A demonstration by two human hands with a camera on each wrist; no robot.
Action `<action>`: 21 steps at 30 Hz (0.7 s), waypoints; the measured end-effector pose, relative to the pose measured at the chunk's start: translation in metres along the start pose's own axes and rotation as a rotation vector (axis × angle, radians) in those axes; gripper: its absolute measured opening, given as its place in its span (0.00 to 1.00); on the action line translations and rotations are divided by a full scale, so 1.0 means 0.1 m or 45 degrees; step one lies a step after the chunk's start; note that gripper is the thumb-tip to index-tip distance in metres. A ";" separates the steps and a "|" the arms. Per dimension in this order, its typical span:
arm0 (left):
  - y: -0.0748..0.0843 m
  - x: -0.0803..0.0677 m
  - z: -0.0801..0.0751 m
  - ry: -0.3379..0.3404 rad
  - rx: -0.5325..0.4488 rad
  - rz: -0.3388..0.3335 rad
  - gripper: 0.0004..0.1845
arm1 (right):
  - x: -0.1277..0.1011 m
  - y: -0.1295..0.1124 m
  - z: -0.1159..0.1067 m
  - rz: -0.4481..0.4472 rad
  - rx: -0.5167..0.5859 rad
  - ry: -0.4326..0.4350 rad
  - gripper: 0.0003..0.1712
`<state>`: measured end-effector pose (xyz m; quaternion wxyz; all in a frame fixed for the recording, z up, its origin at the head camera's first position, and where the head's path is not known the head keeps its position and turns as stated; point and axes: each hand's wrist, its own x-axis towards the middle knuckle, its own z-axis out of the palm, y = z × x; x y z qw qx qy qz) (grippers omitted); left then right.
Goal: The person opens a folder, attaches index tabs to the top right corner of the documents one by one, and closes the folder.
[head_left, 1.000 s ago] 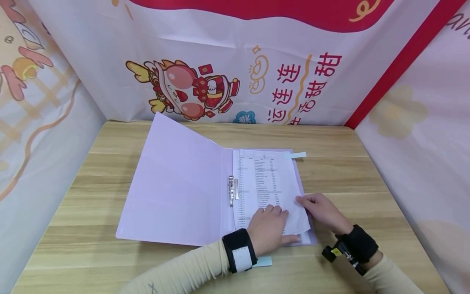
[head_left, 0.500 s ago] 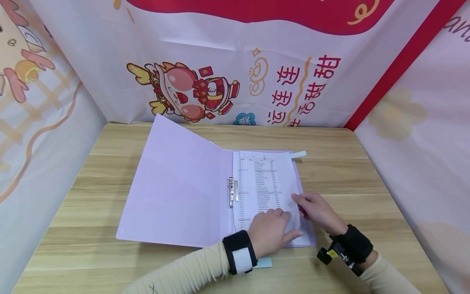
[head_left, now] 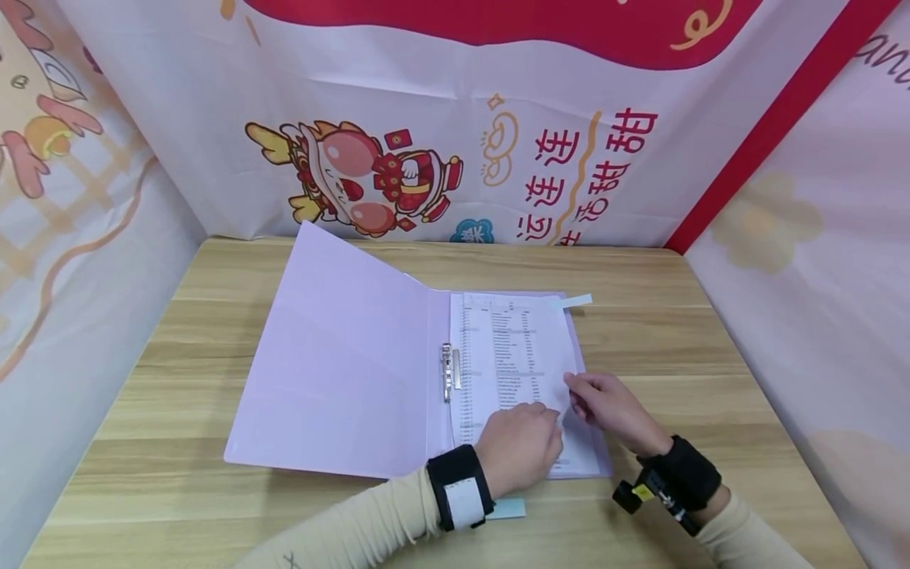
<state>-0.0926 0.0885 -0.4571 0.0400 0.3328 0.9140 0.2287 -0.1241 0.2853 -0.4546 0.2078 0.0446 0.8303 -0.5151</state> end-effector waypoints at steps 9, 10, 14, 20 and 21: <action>-0.10 -0.07 -0.20 0.135 -0.181 -0.086 0.16 | -0.01 -0.05 -0.03 0.016 0.104 -0.018 0.30; -0.11 -0.09 -0.23 0.140 -0.197 -0.106 0.19 | -0.01 -0.05 -0.03 0.015 0.106 -0.017 0.31; -0.17 -0.20 -0.40 0.149 -0.259 -0.191 0.23 | 0.02 -0.08 -0.03 0.014 0.072 0.003 0.31; -0.33 -0.46 -0.62 0.174 -0.316 -0.316 0.25 | 0.11 -0.13 0.04 0.022 -0.033 0.056 0.28; -0.35 -0.51 -0.65 0.180 -0.321 -0.335 0.26 | 0.13 -0.14 0.05 0.013 -0.045 0.056 0.28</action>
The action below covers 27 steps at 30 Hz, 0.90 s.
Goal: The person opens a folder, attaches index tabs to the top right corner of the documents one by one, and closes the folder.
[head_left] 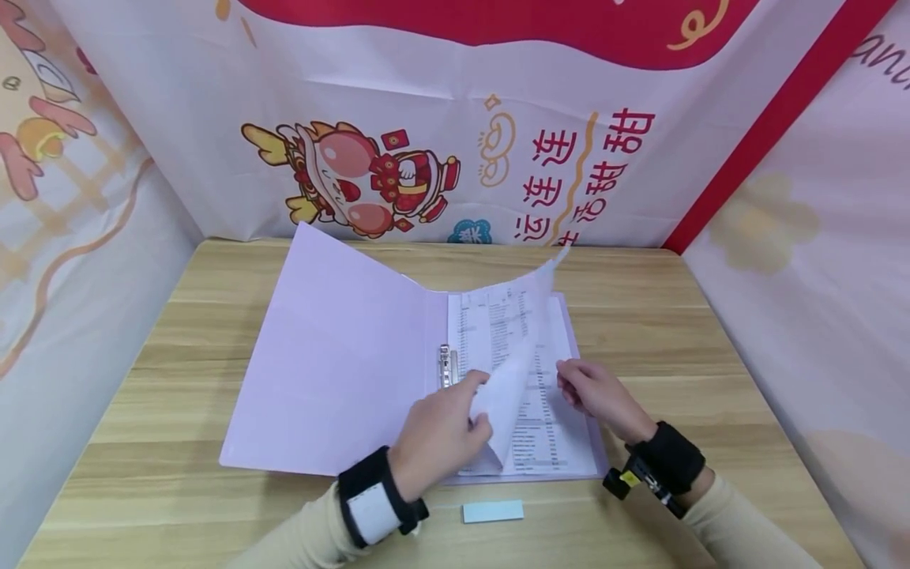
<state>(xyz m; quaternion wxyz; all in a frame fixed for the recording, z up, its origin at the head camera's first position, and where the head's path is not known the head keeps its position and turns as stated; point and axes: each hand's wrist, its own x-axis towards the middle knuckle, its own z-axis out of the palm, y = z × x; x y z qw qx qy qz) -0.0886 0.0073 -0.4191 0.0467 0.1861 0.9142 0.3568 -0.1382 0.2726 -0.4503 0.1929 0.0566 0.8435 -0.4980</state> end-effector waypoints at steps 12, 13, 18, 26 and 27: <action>-0.24 -0.51 -0.44 0.154 0.110 -0.181 0.40 | 0.30 -0.24 0.31 -0.230 -0.221 -0.031 0.22; -0.27 -0.55 -0.46 0.164 0.120 -0.187 0.40 | 0.32 -0.28 0.35 -0.264 -0.258 -0.030 0.22; -0.38 -0.70 -0.50 0.238 0.190 -0.175 0.43 | 0.43 -0.45 0.63 -0.417 -0.414 -0.036 0.19; -0.46 -0.85 -0.56 0.298 0.268 -0.203 0.45 | 0.60 -0.75 1.05 -0.521 -0.562 -0.068 0.15; -0.47 -0.86 -0.56 0.300 0.283 -0.208 0.45 | 0.61 -0.78 1.10 -0.530 -0.583 -0.066 0.15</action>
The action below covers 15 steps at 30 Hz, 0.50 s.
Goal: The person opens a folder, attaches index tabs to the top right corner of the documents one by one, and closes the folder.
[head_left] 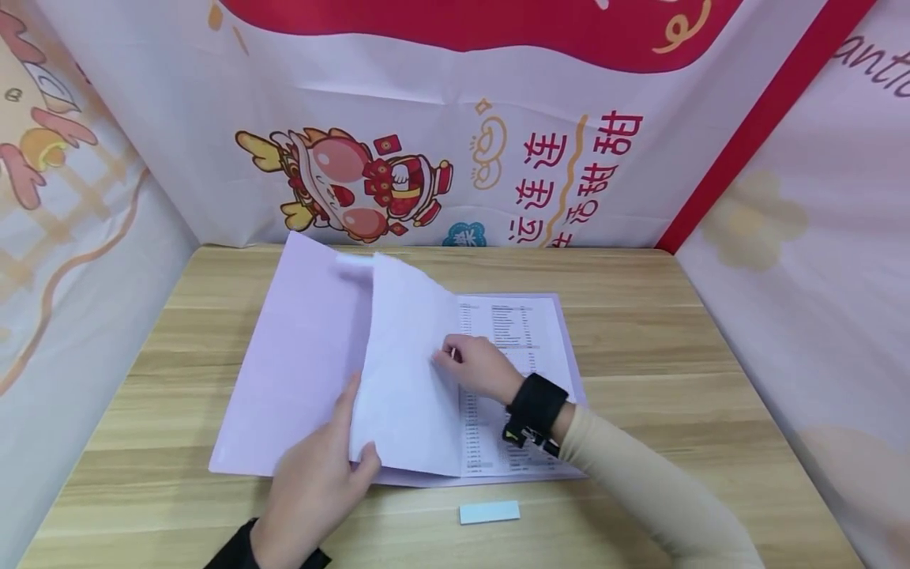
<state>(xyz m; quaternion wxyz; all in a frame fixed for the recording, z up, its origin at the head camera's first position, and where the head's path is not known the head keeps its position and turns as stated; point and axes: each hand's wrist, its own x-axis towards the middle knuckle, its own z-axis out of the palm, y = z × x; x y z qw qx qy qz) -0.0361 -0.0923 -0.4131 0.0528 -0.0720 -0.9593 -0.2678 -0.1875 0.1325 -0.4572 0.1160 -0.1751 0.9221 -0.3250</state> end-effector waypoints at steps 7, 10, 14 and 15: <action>-0.09 -0.03 0.02 -0.050 0.058 -0.042 0.46 | 0.12 -0.10 0.22 -0.013 -0.142 -0.026 0.17; -0.14 -0.04 0.02 -0.094 0.080 -0.067 0.46 | 0.15 -0.09 0.30 -0.041 -0.198 -0.018 0.19; -0.20 -0.04 0.03 -0.146 0.118 -0.093 0.41 | 0.18 -0.08 0.37 -0.061 -0.267 -0.013 0.19; -0.21 -0.04 0.03 -0.162 0.126 -0.100 0.39 | 0.19 -0.08 0.38 -0.060 -0.285 -0.014 0.19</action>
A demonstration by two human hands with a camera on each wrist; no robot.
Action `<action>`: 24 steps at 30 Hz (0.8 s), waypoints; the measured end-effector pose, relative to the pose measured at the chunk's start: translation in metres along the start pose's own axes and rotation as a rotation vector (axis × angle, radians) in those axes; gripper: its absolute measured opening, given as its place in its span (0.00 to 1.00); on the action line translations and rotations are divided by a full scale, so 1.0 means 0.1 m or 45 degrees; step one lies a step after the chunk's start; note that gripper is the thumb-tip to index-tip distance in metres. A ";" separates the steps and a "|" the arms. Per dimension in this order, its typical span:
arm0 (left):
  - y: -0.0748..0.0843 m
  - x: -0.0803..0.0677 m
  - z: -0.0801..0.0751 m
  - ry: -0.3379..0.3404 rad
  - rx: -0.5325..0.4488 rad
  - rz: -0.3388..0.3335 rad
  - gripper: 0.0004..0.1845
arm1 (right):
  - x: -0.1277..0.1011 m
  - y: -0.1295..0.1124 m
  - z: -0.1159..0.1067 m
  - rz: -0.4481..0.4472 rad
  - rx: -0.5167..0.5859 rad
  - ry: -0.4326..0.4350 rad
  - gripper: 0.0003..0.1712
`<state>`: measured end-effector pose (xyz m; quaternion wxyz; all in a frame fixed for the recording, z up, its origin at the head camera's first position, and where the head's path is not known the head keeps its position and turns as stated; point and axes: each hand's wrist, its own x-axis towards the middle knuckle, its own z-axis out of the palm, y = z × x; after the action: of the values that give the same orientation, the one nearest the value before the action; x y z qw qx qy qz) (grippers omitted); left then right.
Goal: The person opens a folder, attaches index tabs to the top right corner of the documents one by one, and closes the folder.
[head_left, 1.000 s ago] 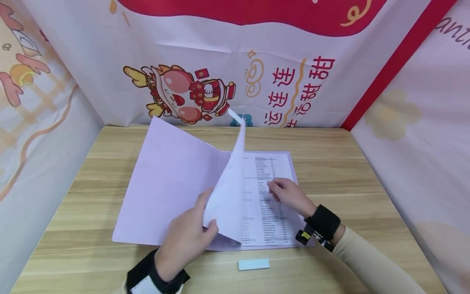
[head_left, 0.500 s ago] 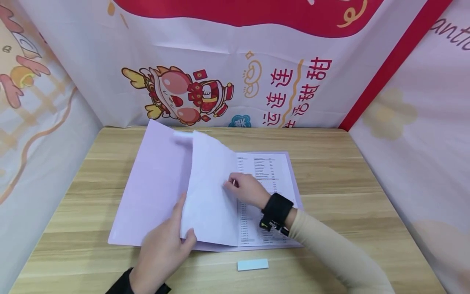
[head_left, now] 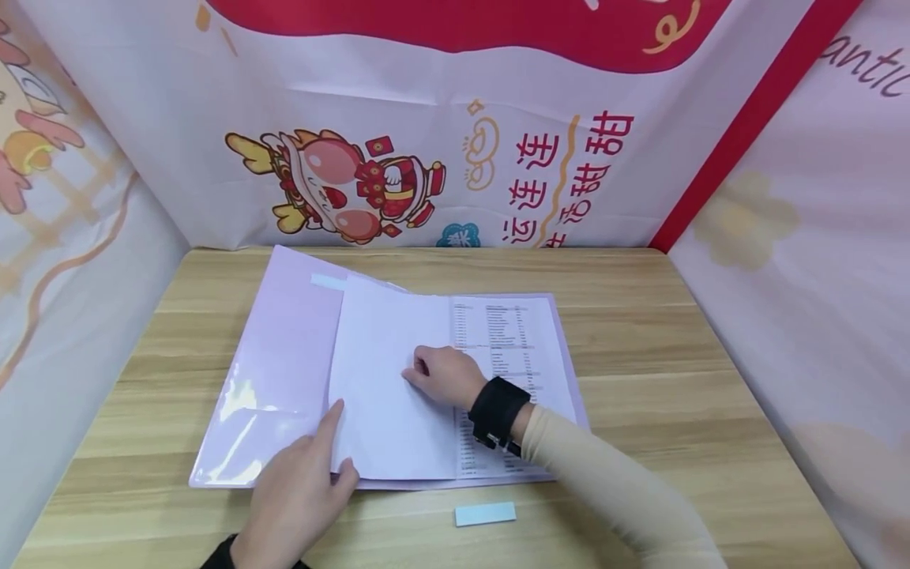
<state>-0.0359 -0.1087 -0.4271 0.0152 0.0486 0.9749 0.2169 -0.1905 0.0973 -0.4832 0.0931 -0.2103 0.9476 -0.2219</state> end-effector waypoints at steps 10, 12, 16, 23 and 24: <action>-0.16 0.05 0.14 -0.042 0.131 0.026 0.31 | 0.05 -0.08 0.05 0.029 -0.105 -0.011 0.20; -0.19 0.05 0.16 -0.039 0.160 0.035 0.31 | 0.05 -0.09 0.06 0.027 -0.125 -0.014 0.20; -0.23 0.07 0.20 -0.058 0.211 0.040 0.32 | 0.05 -0.09 0.08 0.016 -0.174 -0.017 0.19; -0.29 0.07 0.22 -0.094 0.256 0.019 0.33 | 0.07 -0.07 0.11 -0.008 -0.239 0.006 0.19; -0.30 0.07 0.22 -0.097 0.260 0.016 0.33 | 0.08 -0.07 0.12 -0.010 -0.249 0.010 0.19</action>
<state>-0.0448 -0.1259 -0.4601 0.0459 0.0644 0.9903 0.1146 -0.1920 0.0838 -0.4917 0.0677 -0.2212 0.9642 -0.1296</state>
